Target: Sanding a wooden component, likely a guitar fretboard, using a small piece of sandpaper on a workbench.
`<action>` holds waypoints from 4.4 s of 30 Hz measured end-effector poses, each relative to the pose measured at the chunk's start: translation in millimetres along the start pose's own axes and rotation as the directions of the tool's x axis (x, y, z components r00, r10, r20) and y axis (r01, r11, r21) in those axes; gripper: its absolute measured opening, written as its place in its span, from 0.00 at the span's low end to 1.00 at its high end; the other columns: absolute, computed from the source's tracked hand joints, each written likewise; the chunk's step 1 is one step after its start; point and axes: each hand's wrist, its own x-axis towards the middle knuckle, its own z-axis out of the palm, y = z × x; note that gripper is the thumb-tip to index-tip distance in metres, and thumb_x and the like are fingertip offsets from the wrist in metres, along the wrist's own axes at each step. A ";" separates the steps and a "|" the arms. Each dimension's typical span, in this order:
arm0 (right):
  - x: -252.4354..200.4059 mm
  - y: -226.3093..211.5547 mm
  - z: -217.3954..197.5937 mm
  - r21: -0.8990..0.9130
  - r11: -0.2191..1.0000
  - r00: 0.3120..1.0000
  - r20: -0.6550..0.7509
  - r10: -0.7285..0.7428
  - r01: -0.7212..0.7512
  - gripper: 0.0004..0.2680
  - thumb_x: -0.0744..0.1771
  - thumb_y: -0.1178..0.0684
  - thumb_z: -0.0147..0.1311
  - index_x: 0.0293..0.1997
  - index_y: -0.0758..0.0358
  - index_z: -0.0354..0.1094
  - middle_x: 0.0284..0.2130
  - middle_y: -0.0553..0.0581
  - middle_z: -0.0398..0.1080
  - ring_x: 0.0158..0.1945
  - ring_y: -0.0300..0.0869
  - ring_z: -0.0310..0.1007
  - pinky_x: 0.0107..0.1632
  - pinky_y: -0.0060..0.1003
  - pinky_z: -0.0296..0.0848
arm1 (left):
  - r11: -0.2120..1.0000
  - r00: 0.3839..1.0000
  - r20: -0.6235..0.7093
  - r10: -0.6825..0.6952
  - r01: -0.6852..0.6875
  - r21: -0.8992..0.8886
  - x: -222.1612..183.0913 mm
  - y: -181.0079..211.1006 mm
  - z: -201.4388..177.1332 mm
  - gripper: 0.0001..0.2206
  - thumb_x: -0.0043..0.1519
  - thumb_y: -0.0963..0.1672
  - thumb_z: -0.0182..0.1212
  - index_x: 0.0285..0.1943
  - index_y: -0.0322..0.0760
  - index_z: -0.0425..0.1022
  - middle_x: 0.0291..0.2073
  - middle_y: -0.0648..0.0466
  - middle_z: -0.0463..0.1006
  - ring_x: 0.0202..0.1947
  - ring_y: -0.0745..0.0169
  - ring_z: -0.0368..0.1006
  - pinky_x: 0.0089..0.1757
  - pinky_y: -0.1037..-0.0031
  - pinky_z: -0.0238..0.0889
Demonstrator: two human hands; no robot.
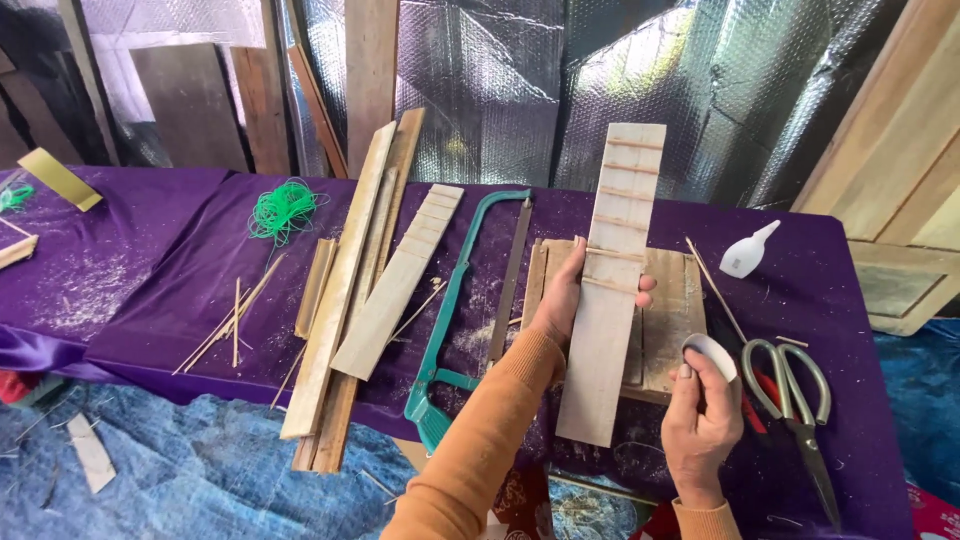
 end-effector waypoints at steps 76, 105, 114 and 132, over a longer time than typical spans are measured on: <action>12.9 19.4 24.9 -0.191 0.941 0.960 0.058 -0.273 0.279 0.07 0.71 0.75 0.55 0.54 0.81 0.76 0.48 0.77 0.71 0.47 0.61 0.74 0.47 0.49 0.77 | 0.997 0.987 0.158 0.003 0.010 -0.082 10.0 -12.1 -35.3 0.34 0.80 0.59 0.45 0.70 0.19 0.61 0.51 0.23 0.75 0.47 0.34 0.78 0.51 0.55 0.74; 23.5 -17.7 30.5 -0.125 0.918 0.920 0.170 -0.354 0.377 0.13 0.68 0.78 0.47 0.52 0.75 0.76 0.45 0.73 0.68 0.44 0.58 0.75 0.42 0.43 0.77 | 0.999 0.997 0.073 0.033 -0.032 -0.009 3.8 -9.0 -17.6 0.31 0.77 0.58 0.44 0.71 0.24 0.62 0.49 0.30 0.78 0.48 0.41 0.78 0.49 0.57 0.73; 2.7 -17.8 21.3 -0.203 0.931 0.901 0.378 -0.212 0.304 0.14 0.66 0.72 0.49 0.51 0.63 0.79 0.39 0.64 0.70 0.38 0.55 0.71 0.41 0.46 0.73 | 0.991 0.985 0.168 0.027 -0.004 -0.131 15.3 -14.8 -36.1 0.33 0.77 0.57 0.49 0.68 0.17 0.60 0.51 0.26 0.74 0.50 0.36 0.75 0.49 0.53 0.76; 29.0 -10.0 17.2 -0.183 0.951 0.879 0.455 -0.144 0.251 0.13 0.66 0.70 0.49 0.53 0.66 0.77 0.38 0.63 0.69 0.37 0.52 0.69 0.41 0.44 0.73 | 1.000 0.999 0.047 -0.003 0.003 -0.004 3.0 -9.1 -18.7 0.32 0.76 0.58 0.48 0.69 0.22 0.62 0.48 0.28 0.78 0.45 0.41 0.79 0.49 0.57 0.74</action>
